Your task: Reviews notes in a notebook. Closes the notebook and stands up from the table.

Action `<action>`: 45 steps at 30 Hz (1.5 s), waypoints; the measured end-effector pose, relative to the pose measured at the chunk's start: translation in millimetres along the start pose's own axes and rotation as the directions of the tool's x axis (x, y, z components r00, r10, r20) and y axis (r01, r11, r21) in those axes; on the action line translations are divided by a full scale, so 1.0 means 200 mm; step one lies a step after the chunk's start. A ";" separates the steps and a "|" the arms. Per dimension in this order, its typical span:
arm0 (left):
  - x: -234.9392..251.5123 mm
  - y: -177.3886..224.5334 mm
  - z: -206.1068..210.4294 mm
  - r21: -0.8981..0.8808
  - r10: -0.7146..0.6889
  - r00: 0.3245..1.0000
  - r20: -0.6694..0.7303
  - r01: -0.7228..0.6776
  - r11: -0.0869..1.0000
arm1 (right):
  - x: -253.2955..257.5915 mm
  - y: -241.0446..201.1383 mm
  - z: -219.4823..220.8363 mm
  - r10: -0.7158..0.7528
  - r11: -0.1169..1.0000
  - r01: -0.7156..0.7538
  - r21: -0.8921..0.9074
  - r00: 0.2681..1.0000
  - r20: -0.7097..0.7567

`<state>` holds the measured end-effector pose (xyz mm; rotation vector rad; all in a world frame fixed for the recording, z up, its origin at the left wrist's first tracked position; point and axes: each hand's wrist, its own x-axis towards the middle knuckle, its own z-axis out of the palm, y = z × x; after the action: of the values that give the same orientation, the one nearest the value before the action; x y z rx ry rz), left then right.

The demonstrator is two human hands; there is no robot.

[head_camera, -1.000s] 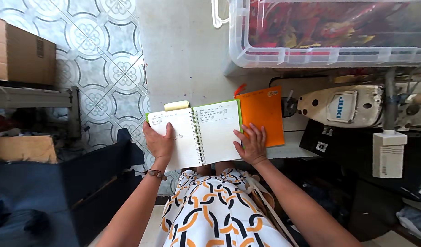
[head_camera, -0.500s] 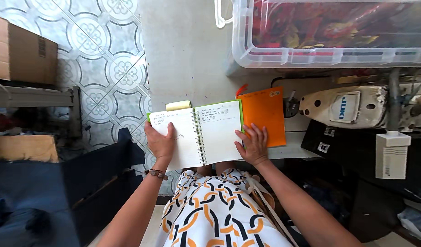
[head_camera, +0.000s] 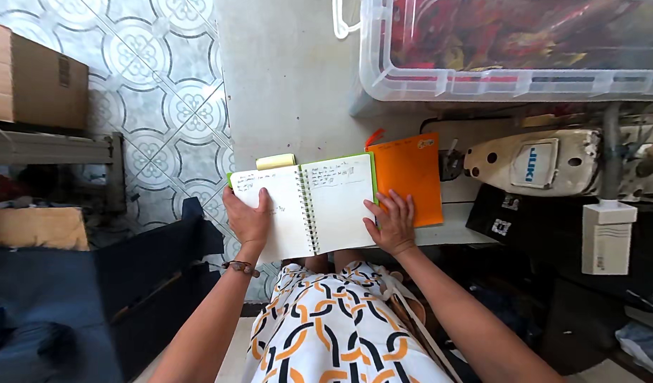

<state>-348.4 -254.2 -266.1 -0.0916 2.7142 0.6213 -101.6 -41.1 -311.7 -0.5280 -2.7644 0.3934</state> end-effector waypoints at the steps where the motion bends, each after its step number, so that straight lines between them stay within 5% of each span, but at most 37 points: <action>1: 0.00 0.00 0.00 0.000 0.000 1.000 -0.003 0.000 1.000 | 0.00 0.00 0.00 -0.001 1.000 0.001 0.000 1.000 0.002; 17: 0.00 -0.03 0.00 -0.016 0.013 1.000 -0.023 -0.013 1.000 | 0.00 0.00 0.00 0.002 1.000 -0.002 -0.001 1.000 0.021; 25: -0.02 -0.13 -0.04 -0.395 0.135 0.991 0.024 -0.114 0.912 | 0.01 -0.01 -0.01 0.008 0.999 -0.010 0.052 0.999 0.041; 30: -0.01 -0.21 -0.18 -0.702 0.029 0.948 0.318 0.215 0.679 | 0.01 -0.02 -0.02 0.011 0.997 -0.016 0.080 0.998 0.059; 32: 0.03 -0.26 -0.22 -0.746 0.116 0.911 0.395 0.245 0.619 | 0.02 -0.02 -0.02 0.009 0.997 -0.013 0.075 0.998 0.061; 40: 0.03 -0.33 -0.29 -0.609 0.134 0.872 0.470 0.211 0.764 | 0.01 0.00 -0.03 0.006 0.997 -0.012 0.074 0.996 0.083; 45: -0.09 -0.35 -0.24 -0.653 0.112 0.906 0.409 0.204 0.729 | 0.01 0.00 -0.03 0.005 0.998 -0.011 0.064 0.996 0.089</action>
<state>-337.8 -338.3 -248.8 -0.1834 1.9272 1.4251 -101.0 -39.0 -306.1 -0.5177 -2.8242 0.5179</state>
